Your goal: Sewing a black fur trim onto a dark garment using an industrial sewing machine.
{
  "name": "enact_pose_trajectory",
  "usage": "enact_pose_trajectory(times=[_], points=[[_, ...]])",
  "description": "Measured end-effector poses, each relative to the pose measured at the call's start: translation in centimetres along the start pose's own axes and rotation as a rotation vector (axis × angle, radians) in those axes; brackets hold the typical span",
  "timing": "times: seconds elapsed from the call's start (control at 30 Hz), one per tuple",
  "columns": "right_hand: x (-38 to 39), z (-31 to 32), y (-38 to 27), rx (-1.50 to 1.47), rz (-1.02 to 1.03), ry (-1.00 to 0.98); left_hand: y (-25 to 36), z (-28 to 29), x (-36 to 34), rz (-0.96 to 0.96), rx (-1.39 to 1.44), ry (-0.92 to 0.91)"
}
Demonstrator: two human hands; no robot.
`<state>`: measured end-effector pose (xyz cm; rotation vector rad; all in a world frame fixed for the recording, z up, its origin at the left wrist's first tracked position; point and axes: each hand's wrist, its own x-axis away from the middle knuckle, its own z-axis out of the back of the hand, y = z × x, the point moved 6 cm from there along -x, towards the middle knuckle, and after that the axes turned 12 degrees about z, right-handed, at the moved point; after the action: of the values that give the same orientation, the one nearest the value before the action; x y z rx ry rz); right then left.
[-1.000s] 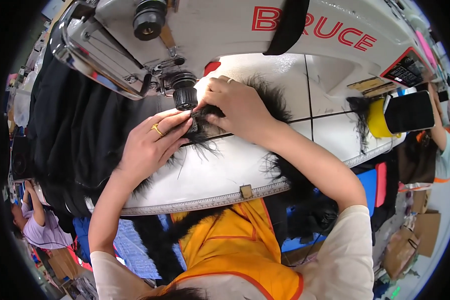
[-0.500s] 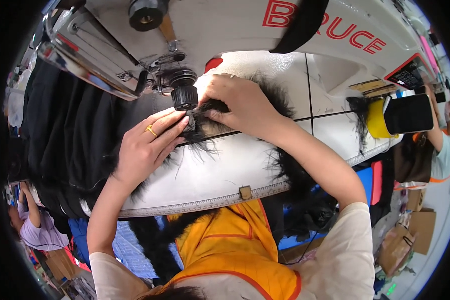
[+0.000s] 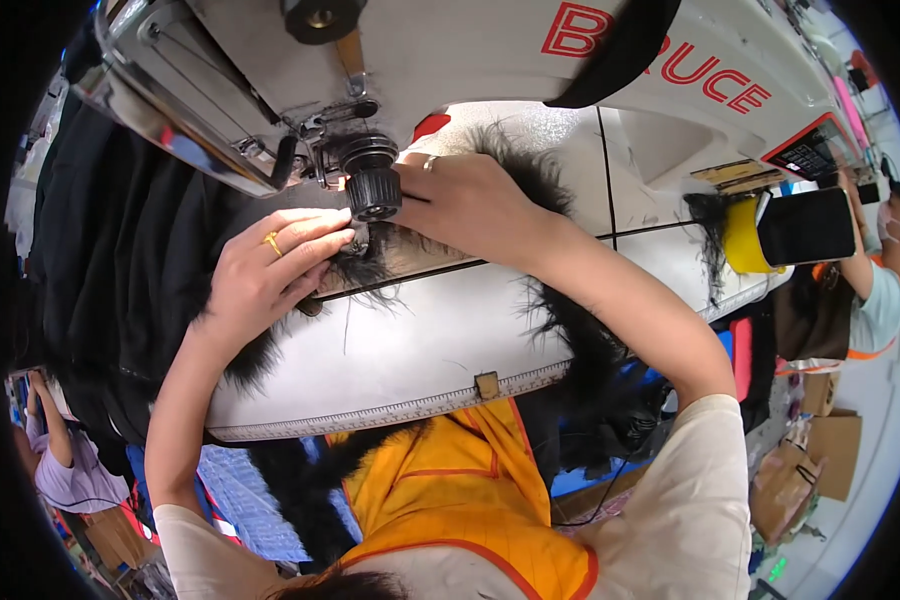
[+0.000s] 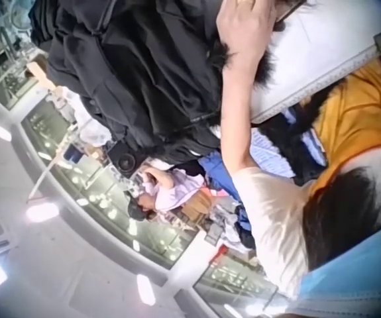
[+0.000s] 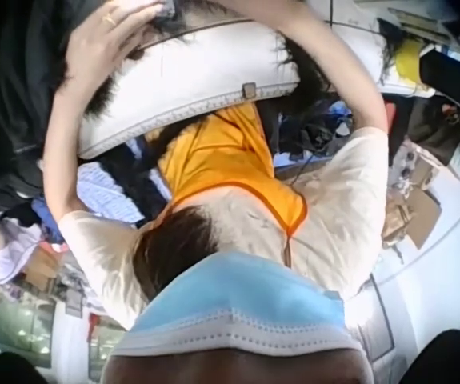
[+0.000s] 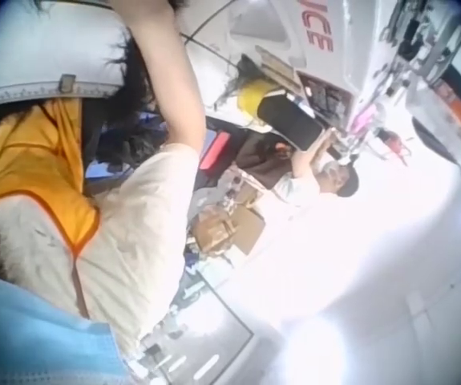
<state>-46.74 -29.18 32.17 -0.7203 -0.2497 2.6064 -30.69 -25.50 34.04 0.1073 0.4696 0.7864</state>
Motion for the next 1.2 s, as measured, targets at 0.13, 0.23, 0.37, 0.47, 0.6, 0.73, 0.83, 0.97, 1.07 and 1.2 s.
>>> enact_pose_trajectory(times=[0.13,0.23,0.37,0.47,0.6,0.73,0.83,0.97,1.07,1.2], points=[[0.6,1.1,0.0,0.003,0.057,0.051,-0.1,-0.1,0.3,0.022,-0.002,0.019],[0.2,0.9,-0.5,0.030,0.110,0.019,0.0,0.1,0.2,0.023,0.009,0.004],[-0.1,0.6,-0.8,0.027,0.107,0.036,0.3,-0.1,0.1,0.003,-0.054,-0.034],[0.1,0.7,-0.6,-0.009,0.128,0.060,0.0,0.0,0.0,0.030,-0.001,-0.053],[0.3,0.9,0.4,-0.170,0.055,0.069,-0.9,-0.2,0.3,0.118,0.191,-0.069],[0.1,0.7,-0.4,-0.201,0.059,0.075,0.4,0.2,0.1,0.038,0.043,-0.029],[0.0,0.7,-1.1,-0.054,0.060,-0.024,1.4,0.3,0.0,-0.018,-0.111,-0.024],[0.5,0.1,-0.8,-0.162,0.018,-0.032,1.6,0.0,-0.2,-0.003,-0.147,-0.037],[0.6,0.2,-2.6,0.184,0.294,-0.023,0.5,-0.2,0.2,0.118,0.081,-0.055],[0.0,-0.4,-2.2,0.228,0.295,-0.053,0.5,0.4,0.3,0.049,-0.073,0.024]])
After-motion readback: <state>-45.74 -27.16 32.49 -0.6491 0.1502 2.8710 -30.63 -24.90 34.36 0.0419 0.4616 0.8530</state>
